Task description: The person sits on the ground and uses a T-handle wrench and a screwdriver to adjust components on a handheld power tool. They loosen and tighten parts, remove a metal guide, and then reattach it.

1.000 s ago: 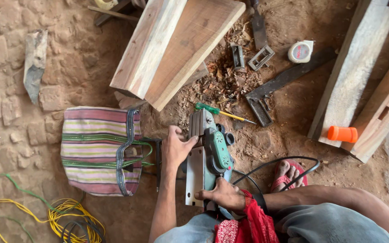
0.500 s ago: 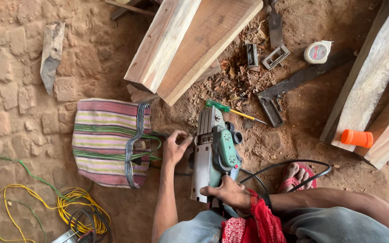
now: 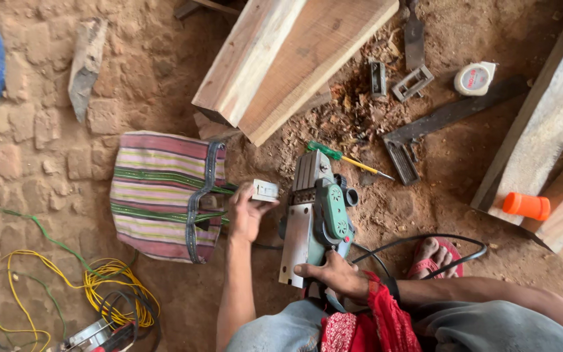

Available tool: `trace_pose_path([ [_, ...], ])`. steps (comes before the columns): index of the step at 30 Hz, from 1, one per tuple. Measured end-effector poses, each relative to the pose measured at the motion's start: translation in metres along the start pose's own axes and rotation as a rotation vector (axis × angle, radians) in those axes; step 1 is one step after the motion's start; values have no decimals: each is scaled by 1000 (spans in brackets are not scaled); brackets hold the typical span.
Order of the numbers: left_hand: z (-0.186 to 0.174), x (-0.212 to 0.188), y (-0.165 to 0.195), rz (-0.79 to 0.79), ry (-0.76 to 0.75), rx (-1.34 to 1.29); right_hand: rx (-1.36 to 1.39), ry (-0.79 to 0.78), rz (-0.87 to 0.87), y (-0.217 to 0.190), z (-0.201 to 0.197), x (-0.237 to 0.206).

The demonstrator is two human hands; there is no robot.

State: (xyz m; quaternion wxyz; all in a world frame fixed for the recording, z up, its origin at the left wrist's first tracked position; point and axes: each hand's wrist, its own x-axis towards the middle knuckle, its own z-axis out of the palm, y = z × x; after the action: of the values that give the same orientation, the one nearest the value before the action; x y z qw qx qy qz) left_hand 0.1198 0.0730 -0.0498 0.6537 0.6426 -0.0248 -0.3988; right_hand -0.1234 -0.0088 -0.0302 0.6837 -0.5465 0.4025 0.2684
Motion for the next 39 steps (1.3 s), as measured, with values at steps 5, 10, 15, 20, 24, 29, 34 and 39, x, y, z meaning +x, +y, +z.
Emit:
trace_pose_path([
  [5,29,-17,-11,-61,-423,-582,271,-215,-290,29,-30,15],
  [10,77,-26,-5,-152,-597,-723,286,-212,-512,73,-107,14],
  [15,117,-32,-2,-270,-680,-761,557,88,-543,49,-156,-16],
  [20,140,-33,-14,-291,-685,-709,516,97,-830,6,-171,-41],
  [24,141,-30,-19,-162,-676,-661,176,518,-658,-34,-234,-34],
  [29,135,-39,-20,-125,-601,-615,-607,839,-326,-99,-312,2],
  [34,128,-52,-17,-110,-542,-615,-1333,1033,-899,-139,-331,30],
  [39,118,-55,-14,-113,-501,-613,-1431,936,-806,-141,-332,44],
])
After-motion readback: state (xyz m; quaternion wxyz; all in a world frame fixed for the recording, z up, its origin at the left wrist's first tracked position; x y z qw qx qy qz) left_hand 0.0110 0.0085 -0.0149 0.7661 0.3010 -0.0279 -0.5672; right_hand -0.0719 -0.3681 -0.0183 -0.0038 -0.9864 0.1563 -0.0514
